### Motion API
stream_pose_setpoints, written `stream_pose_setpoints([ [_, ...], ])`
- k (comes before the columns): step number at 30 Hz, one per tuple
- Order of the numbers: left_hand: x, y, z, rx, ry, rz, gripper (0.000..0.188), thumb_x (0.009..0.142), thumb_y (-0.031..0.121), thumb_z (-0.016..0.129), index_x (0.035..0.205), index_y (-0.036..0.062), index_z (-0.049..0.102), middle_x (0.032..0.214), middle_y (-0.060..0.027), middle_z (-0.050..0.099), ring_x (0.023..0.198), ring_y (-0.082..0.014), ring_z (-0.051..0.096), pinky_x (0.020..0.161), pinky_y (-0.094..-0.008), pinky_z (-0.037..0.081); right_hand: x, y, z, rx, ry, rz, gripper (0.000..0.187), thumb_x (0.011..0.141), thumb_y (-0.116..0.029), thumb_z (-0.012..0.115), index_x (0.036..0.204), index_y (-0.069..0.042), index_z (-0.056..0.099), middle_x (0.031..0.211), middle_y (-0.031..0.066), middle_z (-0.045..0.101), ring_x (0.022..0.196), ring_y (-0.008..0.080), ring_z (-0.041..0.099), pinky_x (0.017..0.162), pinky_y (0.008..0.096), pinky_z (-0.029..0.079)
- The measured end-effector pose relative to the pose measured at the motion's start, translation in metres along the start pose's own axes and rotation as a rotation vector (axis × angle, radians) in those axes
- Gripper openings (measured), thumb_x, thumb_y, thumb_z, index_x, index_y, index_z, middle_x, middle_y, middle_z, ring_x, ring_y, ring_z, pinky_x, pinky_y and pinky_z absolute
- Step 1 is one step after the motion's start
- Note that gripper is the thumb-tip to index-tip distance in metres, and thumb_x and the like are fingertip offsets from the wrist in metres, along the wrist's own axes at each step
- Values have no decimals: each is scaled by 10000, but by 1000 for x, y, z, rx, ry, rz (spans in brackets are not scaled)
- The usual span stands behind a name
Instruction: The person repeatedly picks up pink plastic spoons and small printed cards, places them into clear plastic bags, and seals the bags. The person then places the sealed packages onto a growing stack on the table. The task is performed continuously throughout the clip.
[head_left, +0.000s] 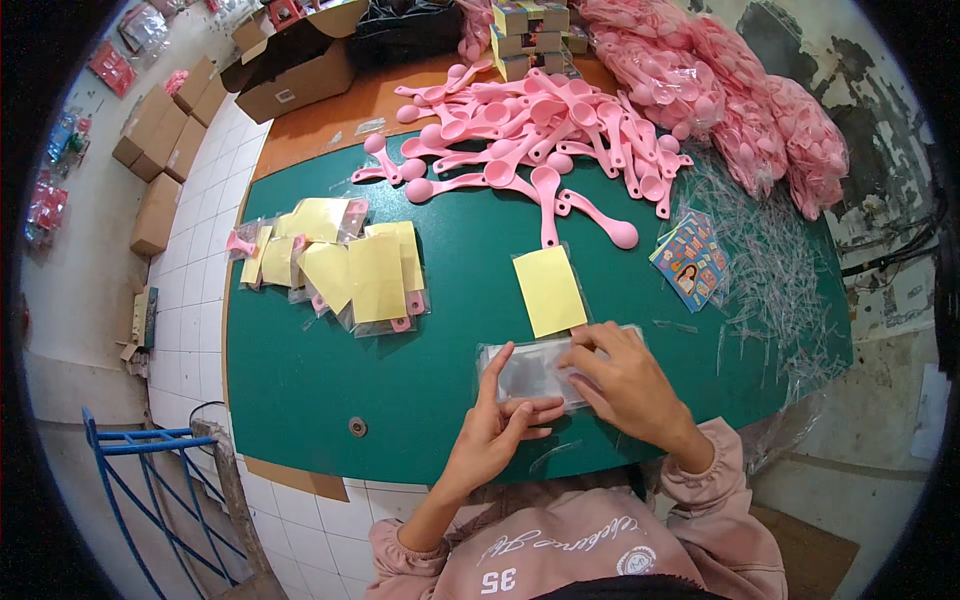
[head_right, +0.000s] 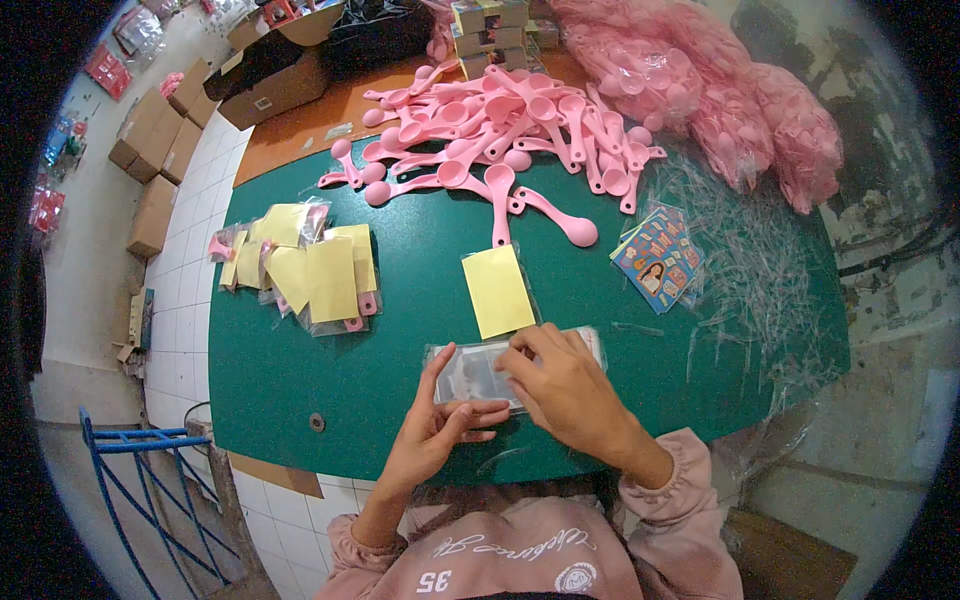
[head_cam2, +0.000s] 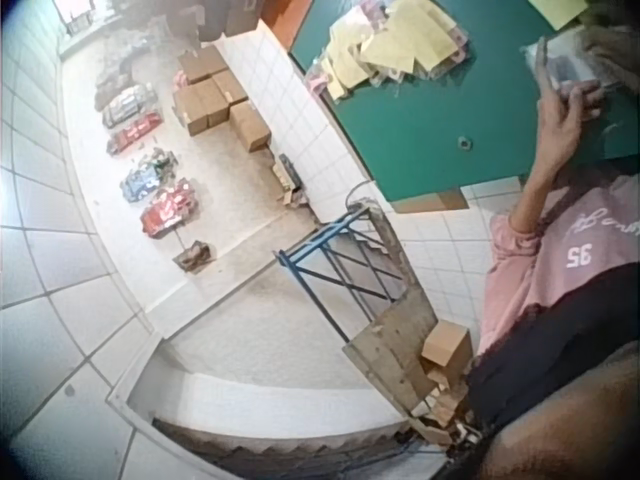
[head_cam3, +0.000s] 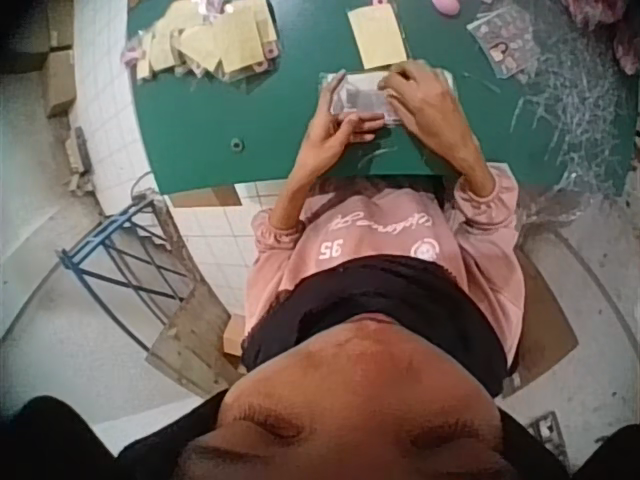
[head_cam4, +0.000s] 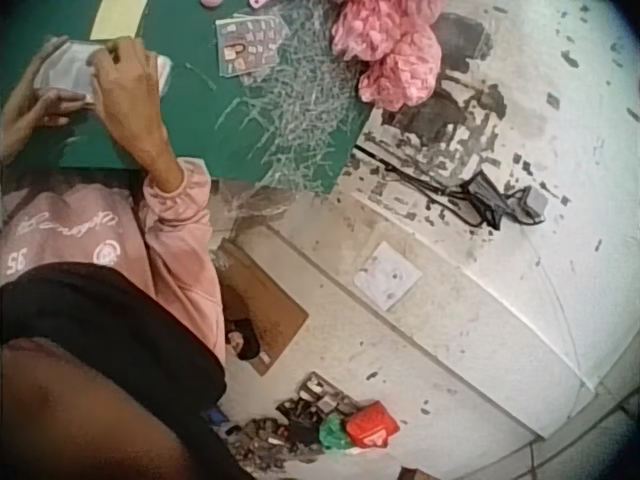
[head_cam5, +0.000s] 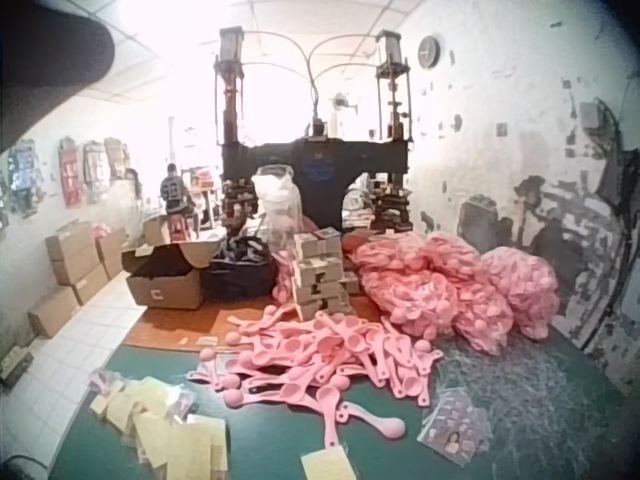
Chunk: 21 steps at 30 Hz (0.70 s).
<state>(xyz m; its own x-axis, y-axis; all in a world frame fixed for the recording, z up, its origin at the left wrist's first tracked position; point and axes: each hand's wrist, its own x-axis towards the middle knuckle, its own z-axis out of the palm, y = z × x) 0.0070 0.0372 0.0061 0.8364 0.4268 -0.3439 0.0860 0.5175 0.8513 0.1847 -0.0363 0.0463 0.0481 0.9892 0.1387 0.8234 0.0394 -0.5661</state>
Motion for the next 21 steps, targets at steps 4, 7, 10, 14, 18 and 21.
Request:
stream_pose_setpoints([
  [4,-4,2,4,148,48,-5,580,927,37,342,1385,155,6,1114,-222,543,1010,-278,572,808,-349,496,-5,7,-7,-122,-175,-85,197,707,-95,622,878,-68,528,907,94,493,927,276,488,771,387,384],
  [7,-10,2,7,208,103,43,576,917,16,346,1384,133,29,1127,-198,540,1019,-262,566,808,-342,494,-9,9,7,-126,-202,-132,194,717,-121,616,872,-66,514,880,86,496,894,261,497,747,374,382],
  [10,-11,-1,9,253,114,73,579,909,10,360,1382,114,43,1144,-186,532,1035,-250,555,808,-331,491,-11,12,13,-171,-236,-129,201,729,-141,606,890,-66,511,877,79,497,867,255,500,720,363,378],
  [14,-13,-4,7,284,109,68,582,907,11,364,1381,105,38,1141,-185,536,1046,-245,546,807,-319,488,-13,20,20,-52,-231,-103,154,753,-140,601,857,-63,519,856,76,497,835,248,496,714,354,360],
  [18,-11,-2,8,288,108,67,556,911,28,374,1373,88,70,1133,-180,547,1037,-240,553,804,-317,489,-13,22,16,55,-225,-61,125,766,-134,583,853,-66,524,844,77,503,839,253,499,730,372,352],
  [21,-9,-1,7,290,110,59,513,915,44,381,1354,51,115,1095,-173,570,1009,-234,572,789,-310,498,-9,17,8,143,-209,-7,131,762,-136,589,854,-67,524,839,79,502,833,260,497,738,377,350],
])
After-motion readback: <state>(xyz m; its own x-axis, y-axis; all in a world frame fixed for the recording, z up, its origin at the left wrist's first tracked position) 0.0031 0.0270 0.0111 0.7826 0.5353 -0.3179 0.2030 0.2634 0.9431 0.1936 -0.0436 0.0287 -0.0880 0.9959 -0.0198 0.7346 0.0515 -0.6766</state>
